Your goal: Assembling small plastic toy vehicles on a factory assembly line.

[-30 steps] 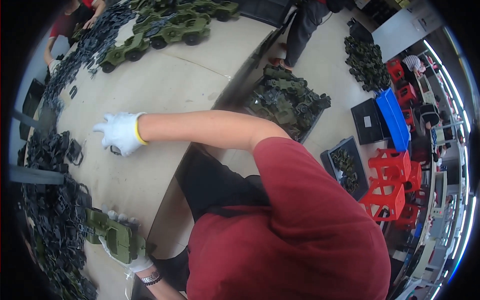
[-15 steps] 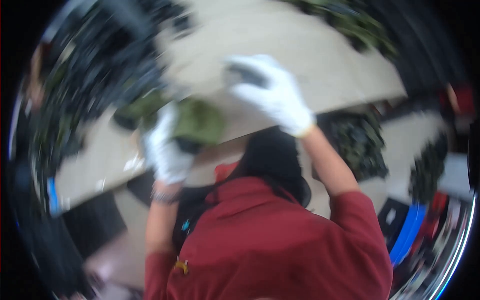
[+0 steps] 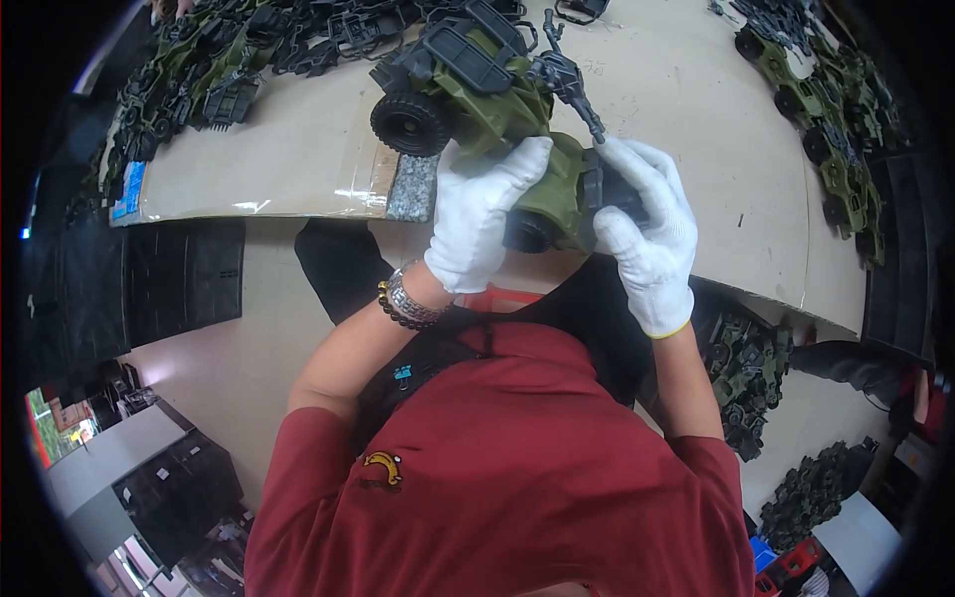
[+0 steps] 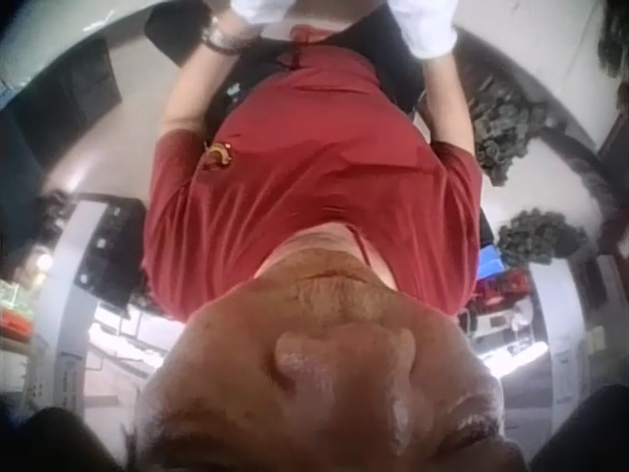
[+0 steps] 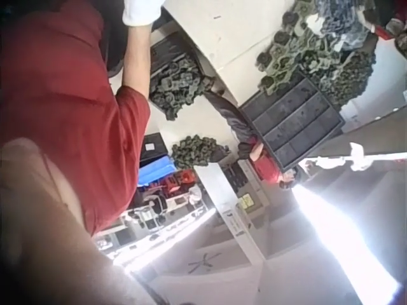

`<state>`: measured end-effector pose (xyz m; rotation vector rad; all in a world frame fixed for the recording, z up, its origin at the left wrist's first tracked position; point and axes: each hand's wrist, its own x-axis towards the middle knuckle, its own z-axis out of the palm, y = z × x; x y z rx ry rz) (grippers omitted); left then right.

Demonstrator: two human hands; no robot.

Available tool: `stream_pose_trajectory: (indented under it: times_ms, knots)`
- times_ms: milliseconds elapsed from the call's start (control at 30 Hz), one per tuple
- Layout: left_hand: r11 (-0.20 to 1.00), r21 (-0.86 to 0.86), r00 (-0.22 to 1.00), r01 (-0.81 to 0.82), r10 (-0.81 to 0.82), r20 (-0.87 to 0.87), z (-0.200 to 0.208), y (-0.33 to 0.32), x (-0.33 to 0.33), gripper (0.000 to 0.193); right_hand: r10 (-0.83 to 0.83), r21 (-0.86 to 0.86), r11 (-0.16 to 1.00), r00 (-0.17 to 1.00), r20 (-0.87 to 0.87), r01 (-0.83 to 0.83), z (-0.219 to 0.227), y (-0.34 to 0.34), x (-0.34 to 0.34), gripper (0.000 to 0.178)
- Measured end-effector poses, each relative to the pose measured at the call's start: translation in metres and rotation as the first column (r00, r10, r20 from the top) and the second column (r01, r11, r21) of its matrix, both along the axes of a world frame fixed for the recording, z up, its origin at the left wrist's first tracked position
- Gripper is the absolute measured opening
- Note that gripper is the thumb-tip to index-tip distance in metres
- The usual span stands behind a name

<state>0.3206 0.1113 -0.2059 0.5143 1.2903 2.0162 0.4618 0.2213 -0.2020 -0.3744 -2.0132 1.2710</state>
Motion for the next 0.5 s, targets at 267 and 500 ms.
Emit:
stream_pose_trajectory:
  times_ms: [267,500]
  knots:
    - [0.986,-0.147,0.594,-0.083,-0.069,-0.802,-0.012,-0.015,-0.009,0.026,-0.020,0.415,0.909,1.000,-0.015,0.025,0.004,0.000,0.007,0.053]
    - [0.998,0.059,0.999,0.002,-0.005,0.047,0.018,-0.001,0.005,0.037,0.097,0.547,0.830,0.994,0.053,-0.110,0.030,0.018,0.000,0.078]
